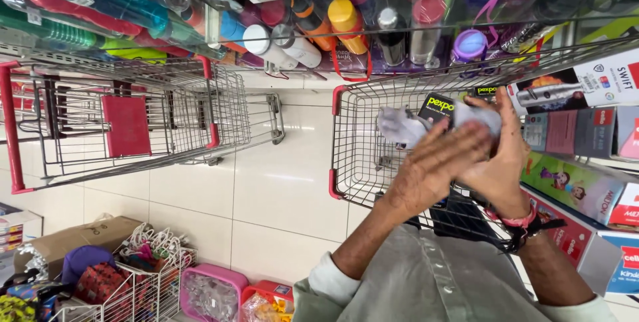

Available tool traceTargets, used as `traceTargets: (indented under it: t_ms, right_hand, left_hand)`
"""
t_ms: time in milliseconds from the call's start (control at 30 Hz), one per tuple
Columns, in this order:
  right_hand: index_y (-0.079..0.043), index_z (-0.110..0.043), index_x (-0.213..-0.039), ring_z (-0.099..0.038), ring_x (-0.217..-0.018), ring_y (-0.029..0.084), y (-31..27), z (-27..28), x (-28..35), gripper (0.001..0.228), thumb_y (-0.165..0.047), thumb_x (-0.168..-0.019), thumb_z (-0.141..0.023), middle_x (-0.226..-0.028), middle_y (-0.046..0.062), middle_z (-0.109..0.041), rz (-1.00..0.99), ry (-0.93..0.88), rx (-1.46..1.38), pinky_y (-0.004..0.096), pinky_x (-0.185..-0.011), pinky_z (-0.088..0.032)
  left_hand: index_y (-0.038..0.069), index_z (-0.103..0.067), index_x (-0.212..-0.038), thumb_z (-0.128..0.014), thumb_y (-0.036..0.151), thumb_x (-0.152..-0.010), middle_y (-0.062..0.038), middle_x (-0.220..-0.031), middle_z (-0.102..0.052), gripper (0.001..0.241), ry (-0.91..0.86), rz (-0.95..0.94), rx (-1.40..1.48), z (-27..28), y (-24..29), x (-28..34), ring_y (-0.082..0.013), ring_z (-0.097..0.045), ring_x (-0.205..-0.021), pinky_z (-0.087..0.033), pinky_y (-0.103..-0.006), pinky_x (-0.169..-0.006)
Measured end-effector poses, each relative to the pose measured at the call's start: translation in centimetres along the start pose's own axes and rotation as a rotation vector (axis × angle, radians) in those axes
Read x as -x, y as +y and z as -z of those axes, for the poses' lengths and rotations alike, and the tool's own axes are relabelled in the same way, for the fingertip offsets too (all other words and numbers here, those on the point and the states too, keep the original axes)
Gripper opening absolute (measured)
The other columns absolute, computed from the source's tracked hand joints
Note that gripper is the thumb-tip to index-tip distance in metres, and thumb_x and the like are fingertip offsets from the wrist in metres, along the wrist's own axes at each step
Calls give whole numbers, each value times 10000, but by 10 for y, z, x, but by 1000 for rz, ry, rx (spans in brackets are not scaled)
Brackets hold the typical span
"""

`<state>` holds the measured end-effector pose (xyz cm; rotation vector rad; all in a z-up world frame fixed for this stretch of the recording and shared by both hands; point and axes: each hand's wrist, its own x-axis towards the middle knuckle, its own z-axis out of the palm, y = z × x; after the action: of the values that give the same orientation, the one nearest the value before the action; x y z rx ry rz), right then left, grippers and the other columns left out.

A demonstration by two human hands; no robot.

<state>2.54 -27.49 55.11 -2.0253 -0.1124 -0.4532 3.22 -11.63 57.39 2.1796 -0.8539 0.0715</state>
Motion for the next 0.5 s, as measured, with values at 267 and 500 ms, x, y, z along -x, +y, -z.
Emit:
traceTargets:
  t_ms: [267, 500]
  right_hand:
    - [-16, -231, -1669, -645, -1265, 228, -7, 5, 5, 1172, -69, -691, -875, -1413, 185, -639, 16, -4, -89, 335, -1116, -501]
    - [-11, -288, -1641, -582, -1322, 207, -18, 21, -2, 1163, -82, -684, -945, -1470, 185, -540, -61, 36, -424, 352, -1135, -521]
  left_hand:
    - [132, -681, -1331, -662, 63, -979, 5, -1483, -586, 359, -14, -148, 116, 20, -10, 22, -170, -523, -1459, -374, -432, -1333]
    - [149, -711, -1284, -559, -9, -1044, -56, -1362, -700, 325, 209, 112, 196, -1, -54, 28, -194, -629, -1367, -492, -393, -1232]
